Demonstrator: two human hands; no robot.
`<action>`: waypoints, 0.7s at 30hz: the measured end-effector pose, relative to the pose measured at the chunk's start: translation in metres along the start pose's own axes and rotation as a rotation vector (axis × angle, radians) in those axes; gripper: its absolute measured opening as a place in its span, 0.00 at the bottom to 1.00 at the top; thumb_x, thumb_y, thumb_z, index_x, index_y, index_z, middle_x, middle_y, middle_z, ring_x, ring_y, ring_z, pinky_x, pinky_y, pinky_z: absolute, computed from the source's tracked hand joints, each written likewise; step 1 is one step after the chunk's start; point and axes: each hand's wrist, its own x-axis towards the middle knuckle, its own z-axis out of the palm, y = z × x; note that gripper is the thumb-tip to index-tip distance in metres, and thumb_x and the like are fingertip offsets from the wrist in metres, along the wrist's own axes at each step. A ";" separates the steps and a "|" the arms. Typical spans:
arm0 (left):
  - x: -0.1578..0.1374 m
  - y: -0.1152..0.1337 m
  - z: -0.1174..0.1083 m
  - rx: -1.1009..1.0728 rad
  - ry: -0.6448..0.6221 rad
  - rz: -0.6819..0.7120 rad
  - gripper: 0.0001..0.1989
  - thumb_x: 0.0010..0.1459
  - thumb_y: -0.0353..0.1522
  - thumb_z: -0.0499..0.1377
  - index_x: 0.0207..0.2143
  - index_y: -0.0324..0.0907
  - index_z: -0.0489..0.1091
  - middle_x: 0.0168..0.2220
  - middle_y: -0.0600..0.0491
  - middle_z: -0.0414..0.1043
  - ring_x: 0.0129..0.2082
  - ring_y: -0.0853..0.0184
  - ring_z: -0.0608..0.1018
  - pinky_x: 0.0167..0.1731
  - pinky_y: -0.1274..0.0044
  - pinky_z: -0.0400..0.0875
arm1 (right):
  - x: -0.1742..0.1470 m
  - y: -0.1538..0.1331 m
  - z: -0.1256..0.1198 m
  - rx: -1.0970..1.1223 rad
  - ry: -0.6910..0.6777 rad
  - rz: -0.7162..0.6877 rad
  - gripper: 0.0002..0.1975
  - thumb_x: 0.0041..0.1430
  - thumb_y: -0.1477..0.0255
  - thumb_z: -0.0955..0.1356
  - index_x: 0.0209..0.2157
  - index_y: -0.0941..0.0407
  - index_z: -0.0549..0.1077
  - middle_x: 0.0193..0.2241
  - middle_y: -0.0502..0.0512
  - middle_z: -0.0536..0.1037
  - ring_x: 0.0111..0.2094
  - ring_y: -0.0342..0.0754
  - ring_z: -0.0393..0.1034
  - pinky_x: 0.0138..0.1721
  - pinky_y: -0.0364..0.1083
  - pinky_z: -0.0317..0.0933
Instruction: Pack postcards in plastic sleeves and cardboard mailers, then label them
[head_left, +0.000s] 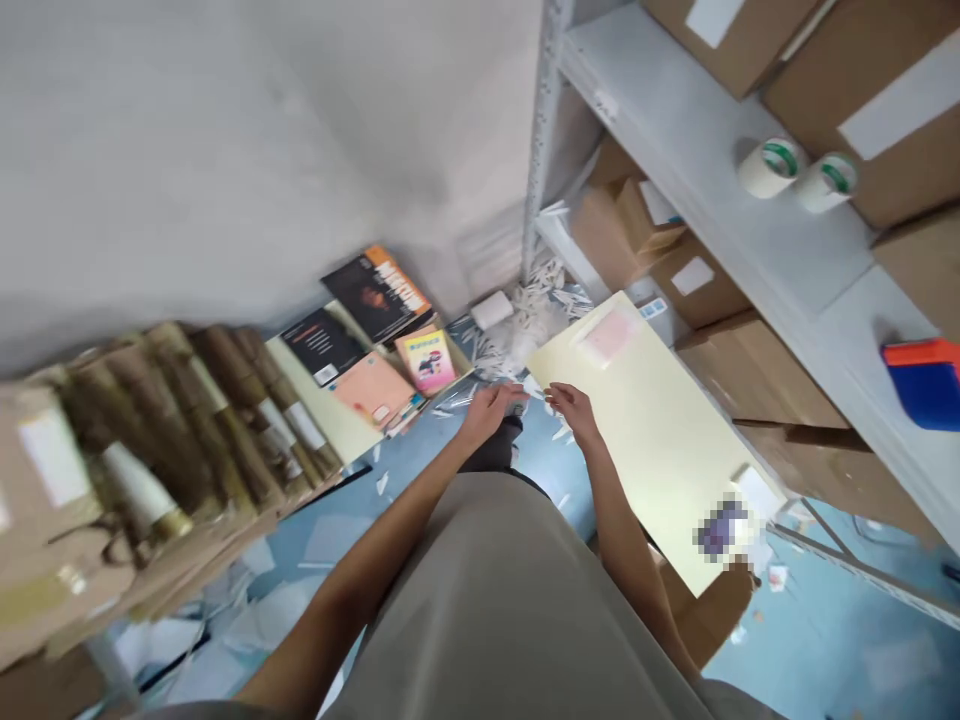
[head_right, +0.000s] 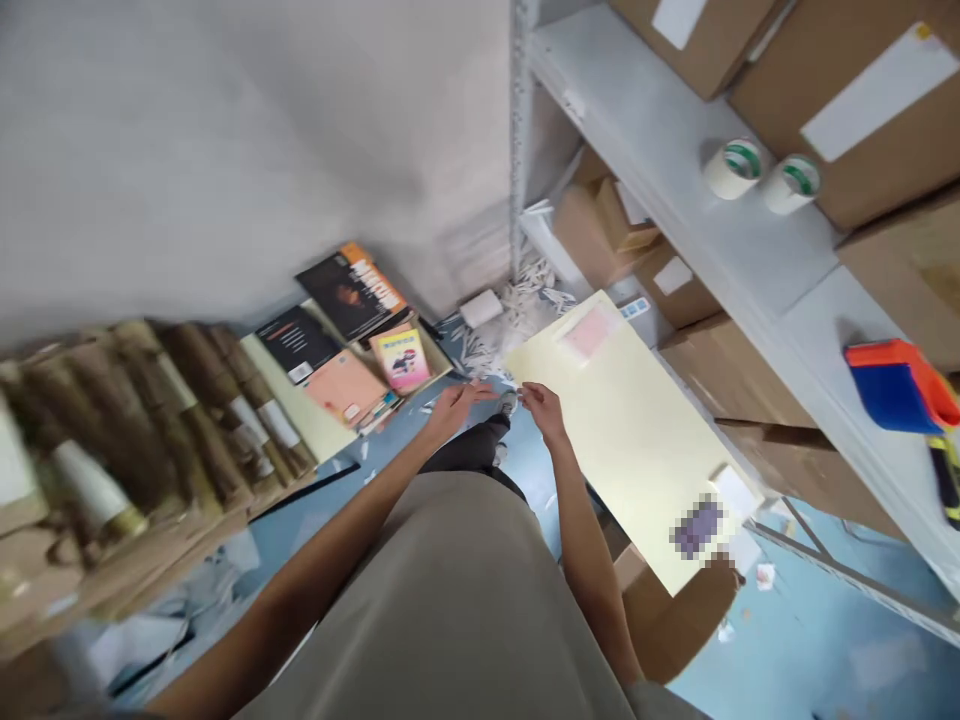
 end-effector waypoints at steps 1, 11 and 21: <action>-0.021 0.001 -0.009 -0.026 0.034 0.014 0.37 0.67 0.62 0.55 0.42 0.39 0.87 0.53 0.38 0.85 0.62 0.45 0.81 0.69 0.56 0.70 | -0.008 0.004 0.013 -0.003 -0.036 -0.012 0.29 0.50 0.48 0.81 0.45 0.54 0.83 0.47 0.62 0.88 0.48 0.58 0.84 0.57 0.59 0.76; -0.168 -0.012 -0.117 -0.067 0.272 0.111 0.32 0.70 0.53 0.53 0.52 0.38 0.84 0.55 0.41 0.85 0.64 0.47 0.80 0.69 0.56 0.71 | -0.107 0.031 0.134 -0.077 -0.275 -0.085 0.30 0.55 0.45 0.78 0.48 0.53 0.83 0.49 0.64 0.87 0.50 0.61 0.84 0.58 0.62 0.75; -0.291 -0.027 -0.292 0.214 0.483 0.311 0.25 0.75 0.44 0.55 0.64 0.42 0.77 0.62 0.44 0.81 0.65 0.54 0.81 0.69 0.58 0.71 | -0.187 0.027 0.327 -0.181 -0.449 -0.201 0.28 0.59 0.46 0.77 0.50 0.51 0.83 0.48 0.60 0.88 0.46 0.58 0.84 0.53 0.58 0.78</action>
